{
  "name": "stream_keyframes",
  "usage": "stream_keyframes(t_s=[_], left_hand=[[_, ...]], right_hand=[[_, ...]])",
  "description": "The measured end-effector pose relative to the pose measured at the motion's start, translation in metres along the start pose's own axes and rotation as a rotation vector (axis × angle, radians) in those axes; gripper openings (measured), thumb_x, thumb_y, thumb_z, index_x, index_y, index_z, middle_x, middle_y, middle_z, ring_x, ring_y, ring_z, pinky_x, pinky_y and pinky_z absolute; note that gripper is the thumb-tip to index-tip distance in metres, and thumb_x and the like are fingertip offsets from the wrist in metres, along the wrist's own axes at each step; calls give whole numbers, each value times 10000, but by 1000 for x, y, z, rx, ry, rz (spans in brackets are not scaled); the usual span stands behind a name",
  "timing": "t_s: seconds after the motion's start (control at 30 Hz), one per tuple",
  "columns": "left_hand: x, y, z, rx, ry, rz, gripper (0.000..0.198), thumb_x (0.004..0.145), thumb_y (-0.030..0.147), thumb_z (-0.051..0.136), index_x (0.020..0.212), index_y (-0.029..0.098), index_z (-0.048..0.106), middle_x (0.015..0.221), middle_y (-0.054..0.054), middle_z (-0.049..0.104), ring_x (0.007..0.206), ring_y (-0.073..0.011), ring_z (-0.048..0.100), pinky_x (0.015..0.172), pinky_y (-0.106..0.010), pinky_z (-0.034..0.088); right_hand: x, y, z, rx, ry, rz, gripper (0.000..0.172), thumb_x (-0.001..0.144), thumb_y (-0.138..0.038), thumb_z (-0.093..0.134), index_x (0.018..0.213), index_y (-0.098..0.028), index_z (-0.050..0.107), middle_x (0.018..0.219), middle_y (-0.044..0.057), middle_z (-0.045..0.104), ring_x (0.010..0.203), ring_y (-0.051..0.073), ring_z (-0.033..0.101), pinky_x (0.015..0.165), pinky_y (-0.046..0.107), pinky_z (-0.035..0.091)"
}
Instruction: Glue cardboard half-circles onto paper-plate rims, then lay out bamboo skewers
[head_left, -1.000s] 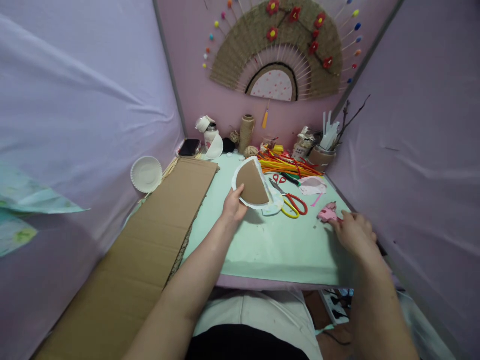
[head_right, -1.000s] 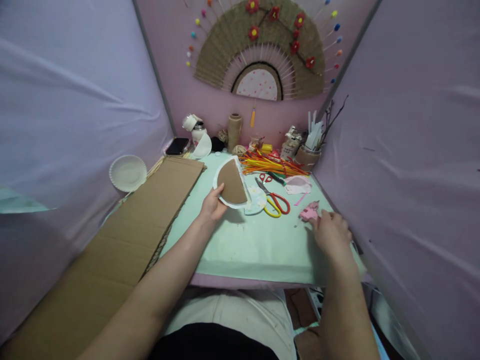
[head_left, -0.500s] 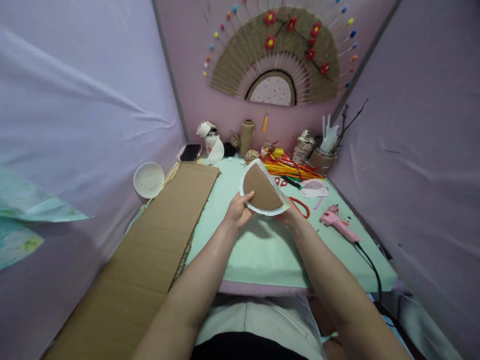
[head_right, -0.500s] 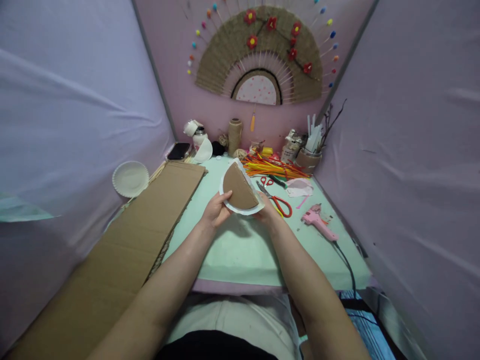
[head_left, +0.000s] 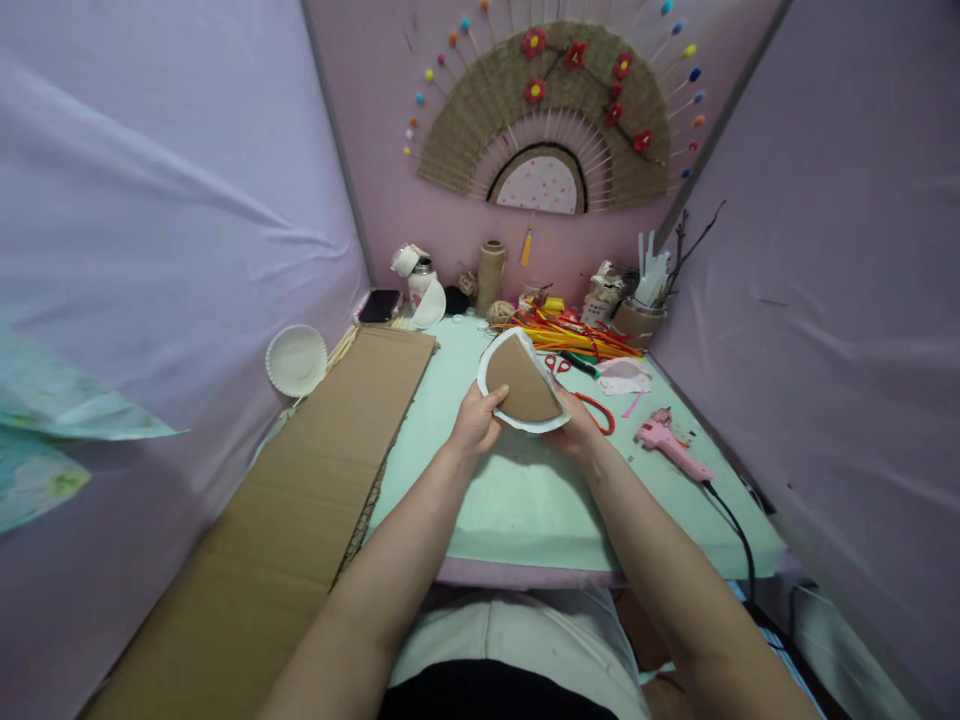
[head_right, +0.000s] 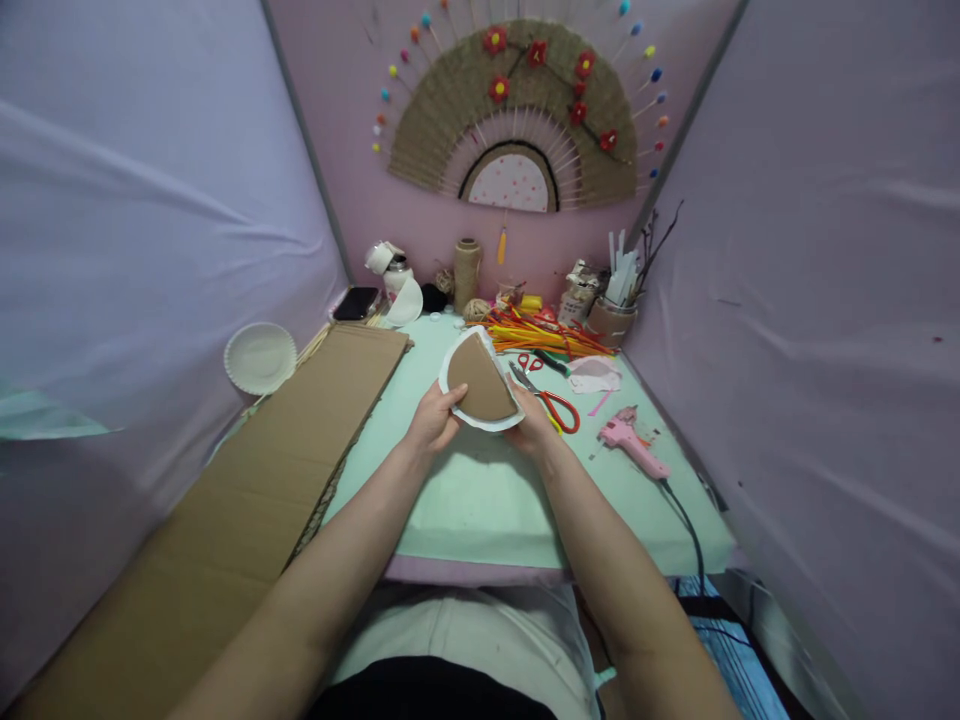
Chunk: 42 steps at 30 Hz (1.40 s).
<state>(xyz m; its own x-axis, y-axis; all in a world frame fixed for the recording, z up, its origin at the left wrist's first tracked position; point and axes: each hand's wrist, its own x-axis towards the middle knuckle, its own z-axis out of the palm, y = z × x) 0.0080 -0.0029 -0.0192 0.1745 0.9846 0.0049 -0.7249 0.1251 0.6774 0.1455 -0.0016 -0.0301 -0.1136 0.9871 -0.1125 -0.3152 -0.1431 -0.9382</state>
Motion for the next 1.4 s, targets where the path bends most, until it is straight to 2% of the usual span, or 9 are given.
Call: stream_keyframes(t_s=[0.13,0.27,0.4,0.53,0.97,1.1,1.23,1.3,1.4], left_hand=[[2,-1,-3,12,32,-9,563,621,137,749,1162,198,605,1113,-82,699,1128,-251,591,1011,-406,419],[3,-2,-3,24,87,7,549,601,117,739,1130,194,613,1071,-74,709,1106,-246,598,1000,-398,424],[4,-2,-2,47,121,16,513,580,116,741,1075,173,618,1046,-83,711,1098,-258,598,998,-411,423],[5,-4,-4,75,152,13,444,582,118,729,1008,167,616,1020,-79,715,1091,-263,600,1001,-424,421],[9,-12,-8,97,251,27,382,591,59,648,959,150,605,959,-86,718,1018,-247,634,968,-415,452],[9,-9,-8,98,252,35,420,590,61,648,998,155,611,960,-80,719,1031,-251,627,966,-415,453],[8,-6,-7,116,215,-10,433,590,77,670,1013,152,614,998,-86,715,1046,-252,615,962,-404,454],[5,-5,-6,134,130,-69,464,586,101,707,1038,145,615,1025,-95,710,1048,-259,612,956,-408,454],[0,-5,-3,146,-66,-152,543,578,145,762,1100,151,614,1072,-96,699,1031,-256,616,945,-405,453]], right_hand=[[-1,0,-4,-78,98,-44,428,796,-599,554,975,-220,638,846,63,717,825,245,657,685,360,513],[-3,-1,-12,-388,178,-230,446,789,-645,539,836,-209,620,743,24,654,766,209,596,667,313,465],[-6,-5,-18,-711,191,-385,476,825,-652,453,655,-208,474,625,-23,490,646,150,456,608,269,377],[-7,-7,-19,-874,163,-431,461,869,-615,376,630,-222,385,590,-36,392,600,137,380,573,263,317],[-11,-1,-13,-1528,206,-390,351,956,-438,318,718,-226,464,699,57,603,641,183,501,580,287,244],[-14,-2,-10,-1391,183,-351,325,929,-458,384,728,-223,484,691,45,600,630,178,498,563,282,253],[-8,-3,-18,-852,216,-318,499,908,-618,320,718,-213,541,646,29,591,585,164,509,553,276,352],[-3,-4,-23,-549,273,-230,564,867,-697,336,710,-209,572,600,25,586,531,155,515,521,278,385],[1,-6,-25,-231,300,-90,522,825,-703,441,709,-219,599,565,23,609,521,168,563,497,284,427]])
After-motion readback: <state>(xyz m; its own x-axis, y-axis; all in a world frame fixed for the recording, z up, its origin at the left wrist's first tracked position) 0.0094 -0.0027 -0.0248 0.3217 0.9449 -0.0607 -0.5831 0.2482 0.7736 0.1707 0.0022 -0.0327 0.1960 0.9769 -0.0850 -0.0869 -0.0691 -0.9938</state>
